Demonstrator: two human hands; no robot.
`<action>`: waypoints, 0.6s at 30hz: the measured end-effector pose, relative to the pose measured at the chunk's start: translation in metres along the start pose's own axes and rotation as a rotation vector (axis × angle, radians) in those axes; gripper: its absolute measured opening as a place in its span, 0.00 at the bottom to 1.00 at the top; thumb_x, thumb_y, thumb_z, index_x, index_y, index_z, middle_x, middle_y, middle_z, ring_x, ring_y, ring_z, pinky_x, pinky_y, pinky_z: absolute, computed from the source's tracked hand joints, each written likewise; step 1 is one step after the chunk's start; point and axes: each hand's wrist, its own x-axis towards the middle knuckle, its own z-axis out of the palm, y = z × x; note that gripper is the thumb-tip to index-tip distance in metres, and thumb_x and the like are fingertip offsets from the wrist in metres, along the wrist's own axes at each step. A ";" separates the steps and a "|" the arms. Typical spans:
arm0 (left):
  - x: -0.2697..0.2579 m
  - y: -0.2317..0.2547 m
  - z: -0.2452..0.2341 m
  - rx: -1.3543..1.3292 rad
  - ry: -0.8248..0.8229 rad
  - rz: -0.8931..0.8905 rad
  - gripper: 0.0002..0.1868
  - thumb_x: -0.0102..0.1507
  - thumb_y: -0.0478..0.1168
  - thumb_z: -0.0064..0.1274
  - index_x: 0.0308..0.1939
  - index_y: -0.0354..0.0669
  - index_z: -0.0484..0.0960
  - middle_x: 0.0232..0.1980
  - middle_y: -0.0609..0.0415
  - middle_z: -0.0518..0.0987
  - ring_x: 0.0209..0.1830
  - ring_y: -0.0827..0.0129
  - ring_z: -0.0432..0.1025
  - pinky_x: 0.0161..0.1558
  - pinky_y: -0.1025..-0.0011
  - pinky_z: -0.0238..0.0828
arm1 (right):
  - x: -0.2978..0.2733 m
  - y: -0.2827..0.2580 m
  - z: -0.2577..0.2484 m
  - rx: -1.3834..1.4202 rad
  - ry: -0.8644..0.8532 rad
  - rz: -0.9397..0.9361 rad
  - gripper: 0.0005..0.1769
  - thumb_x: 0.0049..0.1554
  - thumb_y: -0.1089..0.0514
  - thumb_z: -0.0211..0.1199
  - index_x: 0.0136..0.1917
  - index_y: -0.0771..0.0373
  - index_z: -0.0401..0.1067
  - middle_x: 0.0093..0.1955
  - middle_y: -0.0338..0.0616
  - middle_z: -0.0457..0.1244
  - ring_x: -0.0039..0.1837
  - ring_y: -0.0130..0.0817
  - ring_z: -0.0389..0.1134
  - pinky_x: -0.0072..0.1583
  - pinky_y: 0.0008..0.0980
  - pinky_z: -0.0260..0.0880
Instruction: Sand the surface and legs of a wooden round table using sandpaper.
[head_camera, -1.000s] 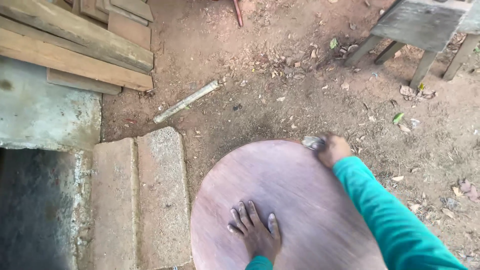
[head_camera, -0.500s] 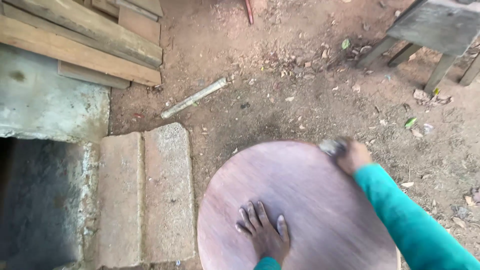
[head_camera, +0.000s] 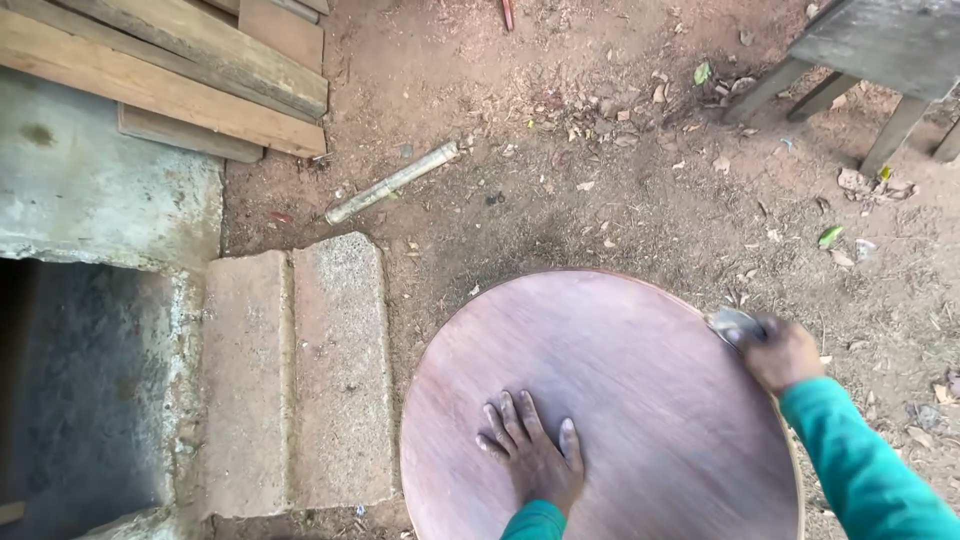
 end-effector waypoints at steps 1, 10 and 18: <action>-0.001 -0.001 0.001 0.003 0.000 0.003 0.50 0.62 0.66 0.45 0.77 0.35 0.51 0.81 0.30 0.43 0.81 0.28 0.31 0.69 0.25 0.22 | 0.002 -0.031 -0.006 0.004 -0.001 0.002 0.15 0.62 0.56 0.59 0.59 0.63 0.79 0.48 0.58 0.73 0.46 0.50 0.76 0.52 0.43 0.79; -0.003 0.003 -0.010 -0.065 -0.038 -0.020 0.48 0.64 0.63 0.44 0.77 0.35 0.51 0.81 0.31 0.44 0.81 0.29 0.31 0.68 0.24 0.22 | -0.020 -0.065 -0.024 0.186 -0.150 0.138 0.35 0.62 0.68 0.55 0.80 0.52 0.59 0.70 0.56 0.63 0.60 0.51 0.72 0.62 0.42 0.76; 0.002 0.003 -0.010 -0.040 -0.042 -0.022 0.48 0.63 0.64 0.45 0.76 0.35 0.53 0.80 0.31 0.46 0.80 0.28 0.35 0.68 0.24 0.28 | 0.004 -0.027 -0.008 0.033 -0.046 0.045 0.16 0.65 0.53 0.59 0.60 0.66 0.76 0.48 0.58 0.71 0.40 0.46 0.73 0.46 0.42 0.79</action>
